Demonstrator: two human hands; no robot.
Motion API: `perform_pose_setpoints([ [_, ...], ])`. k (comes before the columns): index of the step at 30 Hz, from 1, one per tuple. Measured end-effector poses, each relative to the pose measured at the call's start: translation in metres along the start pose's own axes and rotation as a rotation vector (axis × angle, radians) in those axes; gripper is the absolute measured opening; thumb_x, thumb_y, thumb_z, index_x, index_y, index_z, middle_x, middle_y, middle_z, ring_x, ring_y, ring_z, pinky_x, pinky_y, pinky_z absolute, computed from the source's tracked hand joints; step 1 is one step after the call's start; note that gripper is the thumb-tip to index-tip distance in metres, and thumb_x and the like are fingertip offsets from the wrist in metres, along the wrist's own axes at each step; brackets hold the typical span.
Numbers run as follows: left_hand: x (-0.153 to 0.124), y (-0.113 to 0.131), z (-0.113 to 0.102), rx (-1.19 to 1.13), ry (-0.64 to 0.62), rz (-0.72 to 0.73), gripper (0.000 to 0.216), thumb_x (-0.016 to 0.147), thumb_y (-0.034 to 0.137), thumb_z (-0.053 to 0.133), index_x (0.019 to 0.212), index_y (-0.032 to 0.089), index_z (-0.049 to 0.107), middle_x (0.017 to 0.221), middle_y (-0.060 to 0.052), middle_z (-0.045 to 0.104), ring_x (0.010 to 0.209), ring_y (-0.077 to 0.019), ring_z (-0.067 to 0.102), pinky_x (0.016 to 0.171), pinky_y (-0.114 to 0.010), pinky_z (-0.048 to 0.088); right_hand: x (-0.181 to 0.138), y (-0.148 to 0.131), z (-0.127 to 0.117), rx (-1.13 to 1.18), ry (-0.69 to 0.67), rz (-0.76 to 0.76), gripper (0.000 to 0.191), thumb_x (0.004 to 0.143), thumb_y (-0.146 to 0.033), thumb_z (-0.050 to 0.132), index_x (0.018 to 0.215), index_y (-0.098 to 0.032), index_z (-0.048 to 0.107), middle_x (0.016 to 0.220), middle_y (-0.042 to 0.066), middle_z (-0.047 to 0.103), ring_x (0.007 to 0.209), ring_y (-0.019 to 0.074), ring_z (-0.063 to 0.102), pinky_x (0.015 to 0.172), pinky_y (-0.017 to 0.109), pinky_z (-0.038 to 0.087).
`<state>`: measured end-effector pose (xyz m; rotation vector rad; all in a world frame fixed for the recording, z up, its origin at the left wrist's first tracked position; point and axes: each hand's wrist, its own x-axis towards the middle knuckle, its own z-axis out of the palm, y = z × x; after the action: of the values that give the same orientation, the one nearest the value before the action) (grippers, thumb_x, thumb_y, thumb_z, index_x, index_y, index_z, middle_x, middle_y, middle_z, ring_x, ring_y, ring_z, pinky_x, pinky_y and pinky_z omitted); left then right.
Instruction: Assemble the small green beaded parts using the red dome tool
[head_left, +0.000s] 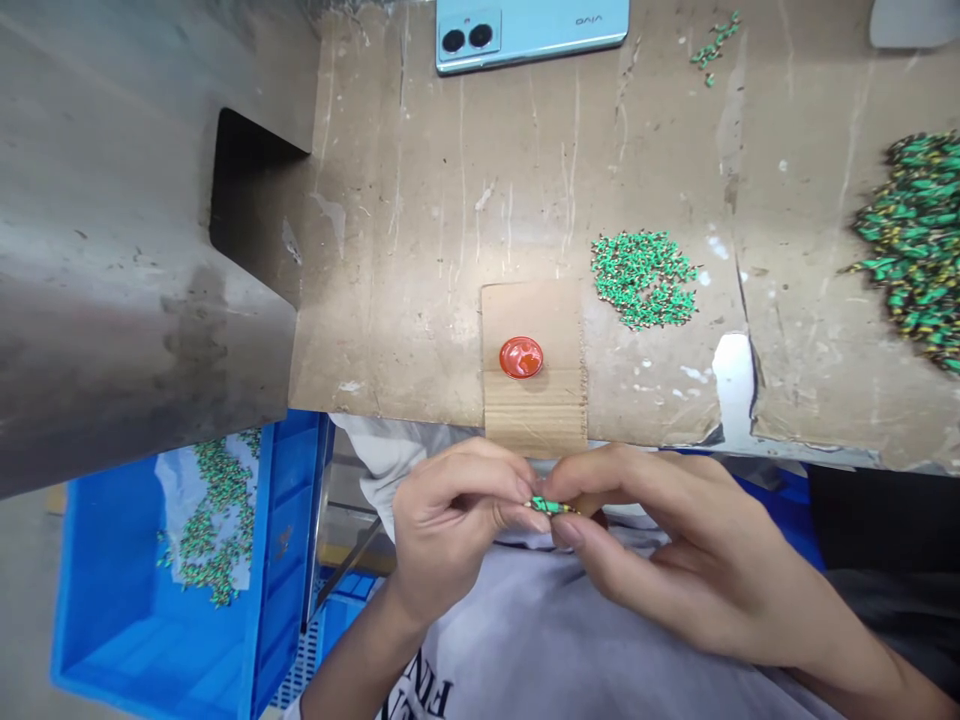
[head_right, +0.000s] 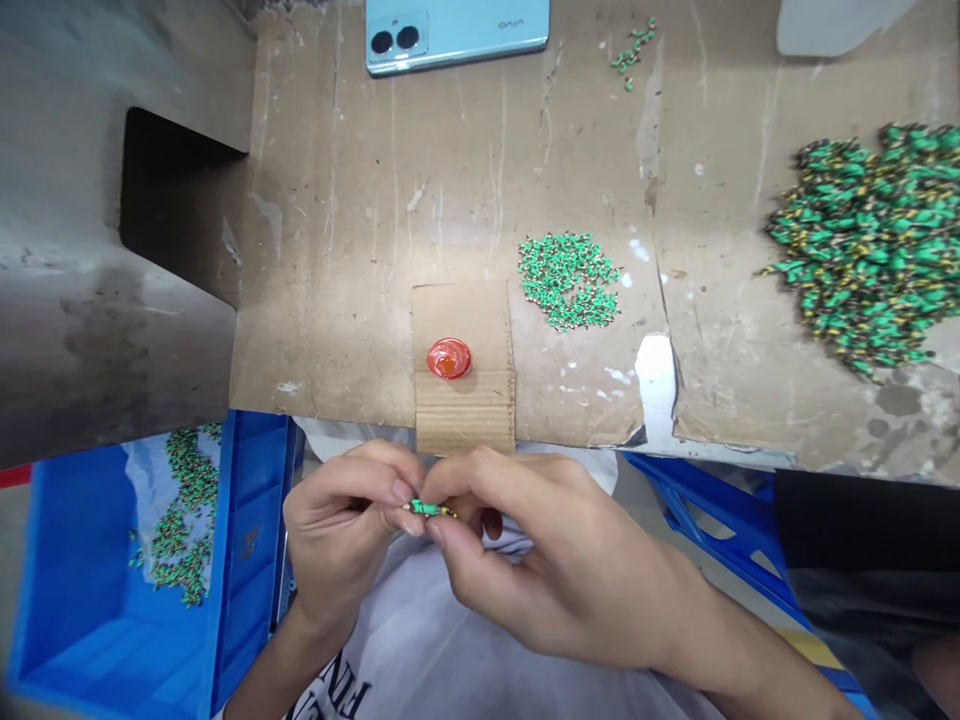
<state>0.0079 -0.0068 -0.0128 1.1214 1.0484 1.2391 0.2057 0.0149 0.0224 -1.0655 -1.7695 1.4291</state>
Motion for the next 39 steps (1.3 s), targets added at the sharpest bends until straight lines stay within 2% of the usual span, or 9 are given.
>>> perform_pose_setpoints([
  [6, -0.005, -0.003, -0.006, 0.129, -0.067, 0.068, 0.018, 0.098, 0.01, 0.076, 0.093, 0.025, 0.081, 0.085, -0.001, 0.08, 0.067, -0.0141, 0.073, 0.062, -0.025, 0.059, -0.001, 0.001, 0.0, -0.016, -0.055, -0.032, 0.019, 0.098, -0.007, 0.057, 0.106, -0.022, 0.066, 0.081, -0.002, 0.076, 0.066, 0.0113, 0.071, 0.062, 0.021, 0.056],
  [12, -0.01, -0.003, -0.01, 0.153, -0.112, 0.073, 0.026, 0.097, -0.001, 0.069, 0.096, 0.023, 0.078, 0.091, -0.002, 0.079, 0.077, -0.015, 0.074, 0.071, -0.025, 0.06, -0.004, 0.006, 0.004, -0.089, -0.053, -0.075, 0.022, 0.098, -0.004, 0.056, 0.105, -0.023, 0.065, 0.079, -0.004, 0.072, 0.065, 0.0099, 0.069, 0.064, 0.018, 0.054],
  [16, -0.01, -0.005, -0.007, 0.152, -0.147, 0.116, 0.027, 0.099, -0.003, 0.062, 0.09, 0.02, 0.075, 0.09, -0.003, 0.075, 0.076, -0.0137, 0.072, 0.072, -0.024, 0.06, -0.007, 0.01, 0.008, -0.097, -0.042, -0.091, 0.021, 0.099, -0.005, 0.055, 0.104, -0.023, 0.063, 0.077, -0.004, 0.069, 0.062, 0.0102, 0.065, 0.061, 0.019, 0.053],
  [18, -0.009, -0.005, -0.004, 0.146, -0.127, 0.126, 0.023, 0.1, 0.001, 0.065, 0.089, 0.019, 0.073, 0.089, -0.002, 0.074, 0.076, -0.0127, 0.072, 0.071, -0.022, 0.059, -0.008, 0.012, 0.008, -0.076, -0.043, -0.101, 0.021, 0.099, -0.005, 0.054, 0.105, -0.024, 0.061, 0.078, -0.004, 0.07, 0.063, 0.0104, 0.066, 0.061, 0.019, 0.053],
  [21, -0.006, 0.0, 0.002, 0.155, -0.049, 0.049, 0.006, 0.098, 0.018, 0.08, 0.098, 0.02, 0.075, 0.089, -0.003, 0.075, 0.079, -0.0136, 0.072, 0.07, -0.02, 0.059, -0.006, 0.017, 0.008, -0.042, -0.005, -0.176, 0.023, 0.099, -0.003, 0.054, 0.107, -0.024, 0.06, 0.081, -0.002, 0.072, 0.066, 0.0119, 0.068, 0.063, 0.021, 0.056],
  [24, -0.005, 0.009, 0.006, 0.186, -0.05, 0.0, 0.013, 0.096, 0.029, 0.085, 0.103, 0.021, 0.078, 0.087, -0.003, 0.076, 0.077, -0.0142, 0.071, 0.068, -0.021, 0.059, -0.006, 0.022, 0.009, -0.072, 0.043, -0.243, 0.026, 0.097, 0.0, 0.054, 0.102, -0.024, 0.061, 0.082, 0.001, 0.075, 0.07, 0.0149, 0.07, 0.063, 0.025, 0.059],
  [29, -0.007, 0.021, 0.007, 0.238, -0.075, 0.026, 0.01, 0.098, 0.019, 0.077, 0.109, 0.018, 0.078, 0.083, -0.002, 0.072, 0.068, -0.0111, 0.066, 0.064, -0.019, 0.057, -0.01, 0.028, 0.009, -0.122, 0.054, -0.3, 0.025, 0.096, 0.001, 0.054, 0.097, -0.022, 0.065, 0.096, 0.008, 0.08, 0.086, 0.0185, 0.077, 0.073, 0.03, 0.064],
  [34, -0.01, 0.022, 0.009, 0.337, -0.048, 0.069, 0.016, 0.093, 0.009, 0.074, 0.107, 0.017, 0.077, 0.081, -0.002, 0.072, 0.069, -0.0115, 0.067, 0.061, -0.019, 0.055, -0.011, 0.029, 0.006, -0.149, 0.016, -0.31, 0.024, 0.097, 0.0, 0.055, 0.095, -0.021, 0.066, 0.1, 0.01, 0.081, 0.085, 0.02, 0.077, 0.071, 0.033, 0.065],
  [39, -0.011, 0.023, 0.014, 0.4, -0.007, 0.127, 0.021, 0.088, 0.003, 0.07, 0.104, 0.017, 0.074, 0.079, -0.001, 0.07, 0.063, -0.0097, 0.063, 0.054, -0.018, 0.052, -0.008, 0.031, 0.011, -0.121, 0.036, -0.3, 0.026, 0.094, 0.0, 0.056, 0.098, -0.024, 0.065, 0.094, 0.006, 0.078, 0.084, 0.0196, 0.078, 0.071, 0.033, 0.065],
])
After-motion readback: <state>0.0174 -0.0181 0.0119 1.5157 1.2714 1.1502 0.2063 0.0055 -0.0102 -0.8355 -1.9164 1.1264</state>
